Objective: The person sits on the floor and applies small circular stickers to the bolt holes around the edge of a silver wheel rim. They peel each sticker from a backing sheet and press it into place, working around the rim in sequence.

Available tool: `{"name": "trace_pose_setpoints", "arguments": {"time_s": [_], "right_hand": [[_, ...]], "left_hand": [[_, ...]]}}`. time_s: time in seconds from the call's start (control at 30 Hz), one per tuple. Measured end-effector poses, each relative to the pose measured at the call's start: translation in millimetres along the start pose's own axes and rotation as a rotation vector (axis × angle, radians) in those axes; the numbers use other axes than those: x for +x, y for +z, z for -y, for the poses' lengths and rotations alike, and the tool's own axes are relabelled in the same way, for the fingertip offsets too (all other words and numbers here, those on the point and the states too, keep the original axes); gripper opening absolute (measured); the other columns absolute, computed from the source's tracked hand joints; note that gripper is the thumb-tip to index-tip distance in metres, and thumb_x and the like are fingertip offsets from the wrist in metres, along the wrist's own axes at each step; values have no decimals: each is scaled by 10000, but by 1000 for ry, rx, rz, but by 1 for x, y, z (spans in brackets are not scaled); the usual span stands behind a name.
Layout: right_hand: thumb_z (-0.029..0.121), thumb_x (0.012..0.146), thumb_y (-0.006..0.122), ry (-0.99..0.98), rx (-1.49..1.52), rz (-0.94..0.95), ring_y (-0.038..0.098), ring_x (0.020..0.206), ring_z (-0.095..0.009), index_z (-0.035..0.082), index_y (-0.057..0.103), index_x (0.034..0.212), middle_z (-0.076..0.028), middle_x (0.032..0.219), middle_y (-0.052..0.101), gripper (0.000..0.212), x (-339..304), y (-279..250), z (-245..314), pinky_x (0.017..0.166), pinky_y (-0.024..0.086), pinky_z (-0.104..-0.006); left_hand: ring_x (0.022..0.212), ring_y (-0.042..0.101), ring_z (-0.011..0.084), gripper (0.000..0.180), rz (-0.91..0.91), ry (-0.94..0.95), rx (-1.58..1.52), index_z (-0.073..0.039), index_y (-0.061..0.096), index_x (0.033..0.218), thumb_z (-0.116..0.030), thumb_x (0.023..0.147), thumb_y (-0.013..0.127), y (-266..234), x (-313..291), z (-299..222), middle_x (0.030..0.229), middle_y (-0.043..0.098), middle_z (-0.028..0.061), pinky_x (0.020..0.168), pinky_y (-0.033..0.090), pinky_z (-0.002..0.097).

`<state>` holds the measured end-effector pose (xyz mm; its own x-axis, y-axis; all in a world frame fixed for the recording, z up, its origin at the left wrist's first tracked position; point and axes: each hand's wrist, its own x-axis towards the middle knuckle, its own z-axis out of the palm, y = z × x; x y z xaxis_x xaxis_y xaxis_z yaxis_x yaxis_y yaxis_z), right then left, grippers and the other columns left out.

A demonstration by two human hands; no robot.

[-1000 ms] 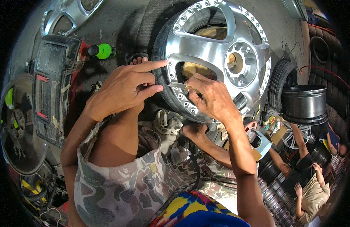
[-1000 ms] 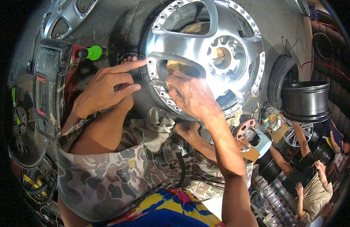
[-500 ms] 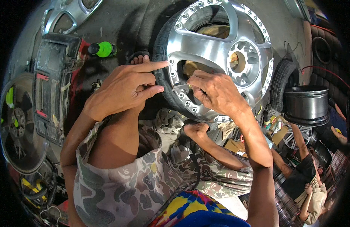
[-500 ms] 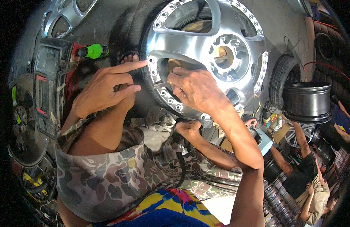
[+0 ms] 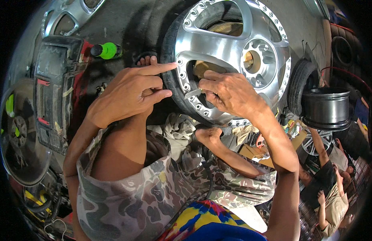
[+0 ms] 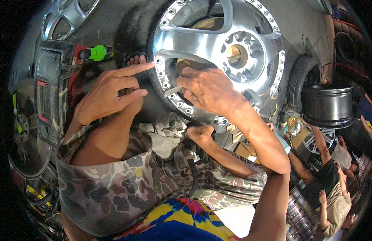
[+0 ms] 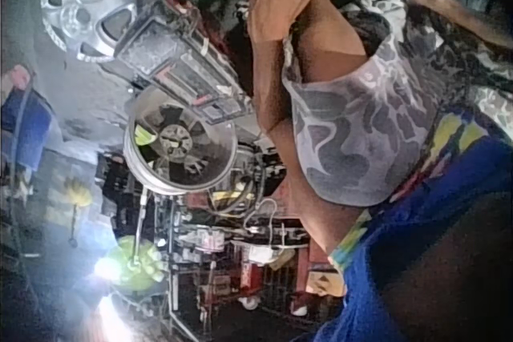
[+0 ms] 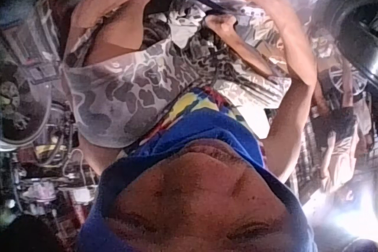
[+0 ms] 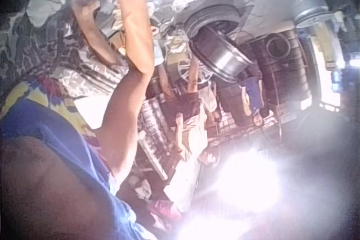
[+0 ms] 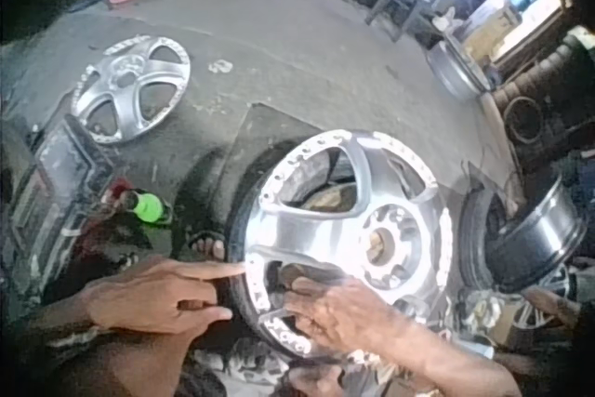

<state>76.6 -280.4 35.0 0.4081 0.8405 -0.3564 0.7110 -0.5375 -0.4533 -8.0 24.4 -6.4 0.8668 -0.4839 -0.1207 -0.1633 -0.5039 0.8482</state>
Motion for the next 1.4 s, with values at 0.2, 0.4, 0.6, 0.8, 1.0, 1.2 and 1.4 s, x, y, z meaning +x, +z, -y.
{"name": "trace_pose_setpoints", "arguments": {"time_s": [0.2,0.4,0.6,0.8,1.0,1.2,1.4], "right_hand": [[210,982,690,14,-55,94,759,919,-368,133,736,1182,-108,1260,712,219,-1,-7,1,835,605,-501],[268,970,715,-7,38,129,783,937,-366,167,758,1295,-165,1353,730,343,-11,1,0,868,609,-524],[222,945,730,12,209,-183,734,890,-419,65,671,1106,-141,1047,690,233,-29,-5,45,741,595,-539],[192,971,693,115,305,-145,730,915,-428,58,649,1118,-141,1068,703,204,-55,-9,52,748,584,-538],[96,1051,664,569,233,-554,716,786,-333,14,624,1170,-184,941,709,150,-123,-8,15,697,568,-429],[372,876,928,926,-29,-602,732,961,-466,28,496,1282,-237,1091,729,685,-173,27,-15,787,588,-538],[417,895,902,1051,-57,-643,733,925,-451,41,518,1265,-202,1062,719,653,-194,51,-44,762,582,-525]], "left_hand": [[949,758,377,295,7,2,-1,51,700,828,-188,961,811,-1,0,-2,1527,676,118,829,596,402],[850,748,273,258,7,-53,-253,21,740,957,-191,916,882,7,4,-10,1101,768,113,774,583,376],[720,674,272,310,171,18,-324,20,715,925,-236,920,891,9,15,-25,818,707,122,697,531,372],[691,696,200,205,123,95,-379,19,740,888,-146,942,849,10,22,-35,776,712,121,645,513,351],[824,709,280,214,-187,7,97,2,721,907,-173,962,830,-15,40,-5,918,742,126,750,551,375],[1482,525,388,722,-331,354,376,-3,727,1269,-460,760,958,-13,114,8,1328,704,195,1285,378,549],[1438,557,422,662,-260,352,386,49,703,1181,-508,864,868,-4,131,22,1213,698,231,1323,292,605]]}}
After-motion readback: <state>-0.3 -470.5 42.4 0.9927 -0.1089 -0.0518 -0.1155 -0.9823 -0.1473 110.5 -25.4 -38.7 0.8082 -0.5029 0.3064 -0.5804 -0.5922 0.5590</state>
